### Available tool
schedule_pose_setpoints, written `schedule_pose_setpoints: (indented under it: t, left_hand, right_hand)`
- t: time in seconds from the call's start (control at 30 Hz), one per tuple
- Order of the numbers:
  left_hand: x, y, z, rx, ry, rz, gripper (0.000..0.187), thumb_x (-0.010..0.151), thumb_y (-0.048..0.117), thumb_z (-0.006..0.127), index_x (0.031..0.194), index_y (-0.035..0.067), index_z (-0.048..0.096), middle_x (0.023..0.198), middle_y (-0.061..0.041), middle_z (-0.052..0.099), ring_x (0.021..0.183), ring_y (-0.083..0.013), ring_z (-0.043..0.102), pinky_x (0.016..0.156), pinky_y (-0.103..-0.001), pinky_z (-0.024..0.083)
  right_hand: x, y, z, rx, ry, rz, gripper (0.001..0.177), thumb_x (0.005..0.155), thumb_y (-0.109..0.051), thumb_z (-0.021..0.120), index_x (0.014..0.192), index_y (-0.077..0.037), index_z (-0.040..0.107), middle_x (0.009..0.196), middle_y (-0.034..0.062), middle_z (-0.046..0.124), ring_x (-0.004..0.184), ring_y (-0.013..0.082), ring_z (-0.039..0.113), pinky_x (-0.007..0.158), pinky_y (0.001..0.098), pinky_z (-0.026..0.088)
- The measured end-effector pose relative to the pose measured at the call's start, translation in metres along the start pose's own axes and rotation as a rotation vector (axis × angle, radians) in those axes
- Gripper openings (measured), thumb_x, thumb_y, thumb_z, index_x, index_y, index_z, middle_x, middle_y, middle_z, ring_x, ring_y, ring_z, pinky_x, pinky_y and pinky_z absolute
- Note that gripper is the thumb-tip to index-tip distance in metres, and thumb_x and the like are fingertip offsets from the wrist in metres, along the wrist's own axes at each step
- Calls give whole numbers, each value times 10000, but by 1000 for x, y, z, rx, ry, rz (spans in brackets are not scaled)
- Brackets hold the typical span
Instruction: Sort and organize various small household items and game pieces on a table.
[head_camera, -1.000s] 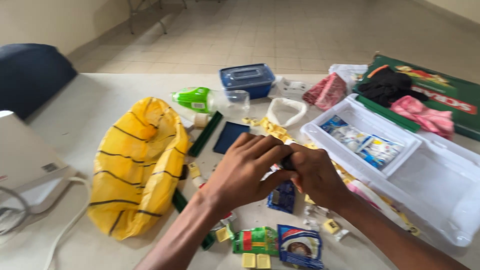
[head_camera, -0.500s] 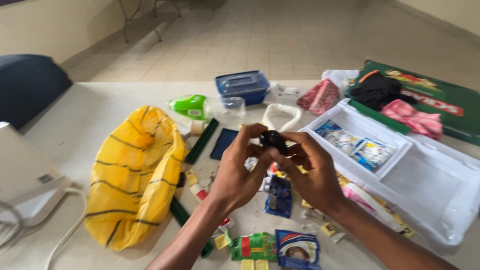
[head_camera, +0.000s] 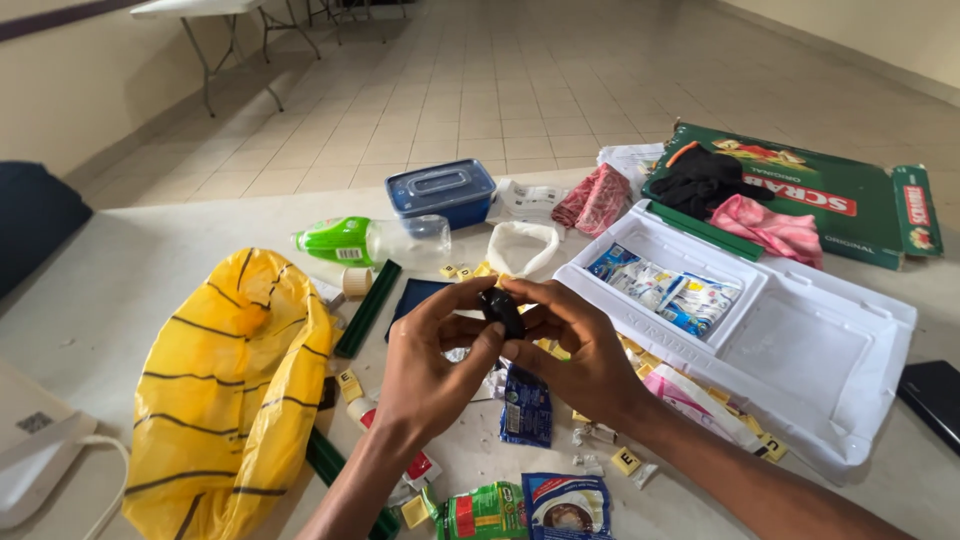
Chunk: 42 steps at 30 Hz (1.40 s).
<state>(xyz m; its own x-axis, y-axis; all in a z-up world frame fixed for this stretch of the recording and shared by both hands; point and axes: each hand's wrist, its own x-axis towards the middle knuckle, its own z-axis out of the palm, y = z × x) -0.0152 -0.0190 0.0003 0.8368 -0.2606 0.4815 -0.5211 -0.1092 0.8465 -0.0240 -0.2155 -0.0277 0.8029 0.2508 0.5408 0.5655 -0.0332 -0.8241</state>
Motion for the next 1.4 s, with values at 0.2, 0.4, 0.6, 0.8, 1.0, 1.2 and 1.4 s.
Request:
schedule_pose_setpoints:
  t: [0.2, 0.4, 0.6, 0.8, 1.0, 1.2, 1.4]
  left_hand:
    - [1, 7, 0, 73, -14, 60, 485, 786, 48, 748, 1250, -40, 640, 1068, -147, 768, 972, -187, 795, 886, -333, 612]
    - [1, 0, -2, 20, -32, 69, 473, 800, 25, 748, 1254, -37, 629, 1079, -130, 765, 1002, -181, 783, 900, -323, 615]
    - [0, -6, 1, -67, -29, 109, 510, 801, -3, 760, 1289, -41, 616, 1165, -144, 721, 1092, -197, 744, 912, -338, 612]
    - [-1, -4, -1, 60, -19, 132, 530, 789, -20, 779, 1296, -16, 623, 1162, -127, 742, 1107, -196, 760, 910, -334, 611]
    - [-3, 3, -5, 73, -40, 193, 546, 826, 0, 767, 1343, 5, 591, 1224, -134, 724, 1140, -219, 752, 957, -337, 630]
    - [-6, 6, -3, 337, 12, 452, 398, 890, 55, 780, 1259, 18, 635, 1268, -134, 661, 1156, -295, 718, 943, -355, 605]
    - [-5, 4, -5, 524, -11, 670, 287, 899, 12, 757, 1165, 29, 654, 1195, -127, 643, 1109, -302, 683, 902, -371, 595]
  right_hand:
    - [-1, -3, -1, 29, -59, -25, 577, 944, -65, 736, 1483, -27, 531, 1244, 68, 595, 1143, 167, 658, 1006, 324, 575]
    - [0, -4, -2, 100, -95, 12, 559, 944, -54, 734, 1469, -15, 545, 1239, 67, 601, 1125, 162, 652, 1015, 331, 561]
    - [1, 1, -4, 124, -44, 48, 566, 914, -32, 758, 1432, 2, 534, 1288, 72, 624, 1092, 142, 625, 985, 324, 549]
    - [3, -1, -8, 26, -29, -61, 657, 872, 28, 783, 1475, -17, 527, 1292, 71, 588, 1118, 143, 609, 982, 316, 531]
    - [7, -9, -7, -22, -36, -105, 568, 879, 70, 766, 1397, -37, 558, 1296, 72, 558, 1205, 146, 619, 1012, 334, 567]
    - [6, -1, -7, 65, 52, -109, 495, 849, 133, 736, 1223, -66, 479, 1315, 83, 514, 1243, 148, 593, 1049, 345, 547]
    - [2, 3, -5, 52, 111, -127, 561, 820, 181, 704, 1222, -75, 409, 1342, 112, 505, 1228, 170, 601, 989, 317, 571]
